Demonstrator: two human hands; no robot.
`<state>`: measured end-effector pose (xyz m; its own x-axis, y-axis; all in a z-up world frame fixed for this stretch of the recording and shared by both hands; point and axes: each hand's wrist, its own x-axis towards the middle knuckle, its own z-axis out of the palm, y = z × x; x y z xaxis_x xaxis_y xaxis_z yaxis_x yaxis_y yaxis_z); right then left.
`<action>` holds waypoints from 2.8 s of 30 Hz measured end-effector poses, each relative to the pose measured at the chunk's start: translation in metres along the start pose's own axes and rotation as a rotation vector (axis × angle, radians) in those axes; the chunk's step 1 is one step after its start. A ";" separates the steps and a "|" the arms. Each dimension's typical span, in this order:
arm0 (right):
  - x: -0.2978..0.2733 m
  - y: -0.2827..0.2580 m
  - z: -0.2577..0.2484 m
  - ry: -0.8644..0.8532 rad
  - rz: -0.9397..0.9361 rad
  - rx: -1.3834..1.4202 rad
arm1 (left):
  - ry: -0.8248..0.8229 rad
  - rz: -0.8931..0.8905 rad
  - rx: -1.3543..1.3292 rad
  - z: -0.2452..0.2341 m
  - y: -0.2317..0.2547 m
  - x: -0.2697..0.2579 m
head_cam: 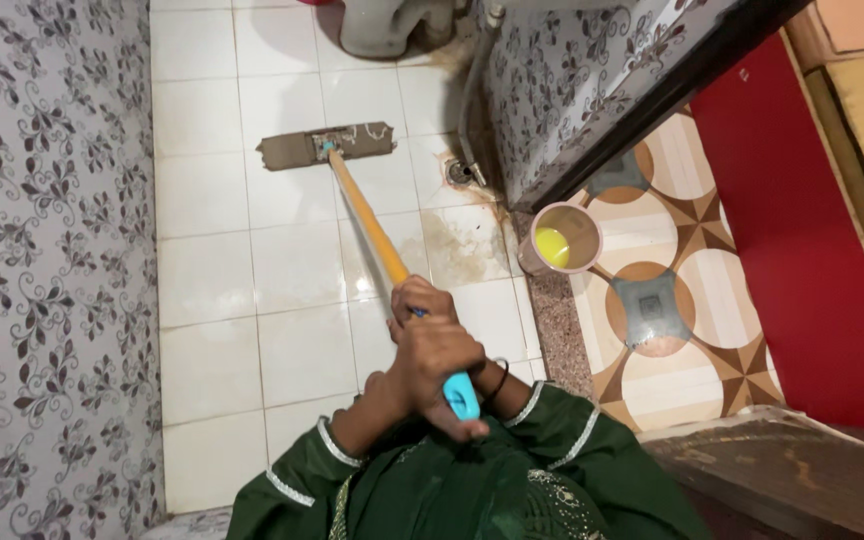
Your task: The person mops a tiled bathroom floor using a flat mop with a yellow handle. They move the mop back and forth across the white tiles, focusing on the area near a toilet and a small bucket containing yellow liquid.
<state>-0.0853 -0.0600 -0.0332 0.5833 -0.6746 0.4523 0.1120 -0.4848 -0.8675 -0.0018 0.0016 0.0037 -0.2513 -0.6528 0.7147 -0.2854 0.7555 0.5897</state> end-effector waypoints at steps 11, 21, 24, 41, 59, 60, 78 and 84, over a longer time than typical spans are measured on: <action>0.021 0.117 0.004 -0.136 -0.018 -0.078 | 0.070 0.006 0.125 0.016 -0.108 -0.050; 0.005 0.072 0.006 -0.193 0.088 -0.018 | -0.025 -0.089 0.060 0.003 -0.063 -0.048; 0.006 0.036 0.002 -0.190 0.095 -0.130 | 0.009 -0.049 0.016 -0.006 -0.030 -0.029; 0.004 0.151 -0.002 -0.300 -0.007 -0.076 | 0.058 -0.054 0.155 0.034 -0.119 -0.080; 0.035 0.038 0.016 -0.056 -0.033 -0.023 | 0.215 0.180 0.107 -0.036 -0.013 0.011; 0.037 0.054 0.019 -0.030 -0.052 0.001 | 0.217 0.140 0.112 -0.033 -0.025 0.005; 0.022 0.120 0.016 -0.056 0.339 0.361 | 0.328 -0.164 0.383 -0.015 -0.047 -0.040; 0.032 0.070 0.007 -0.172 0.003 -0.156 | 0.140 -0.032 0.083 -0.009 -0.055 -0.025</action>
<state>-0.0535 -0.1118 -0.0811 0.7137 -0.5779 0.3958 -0.0083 -0.5720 -0.8202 0.0287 -0.0229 -0.0425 -0.1108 -0.6582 0.7447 -0.3679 0.7232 0.5845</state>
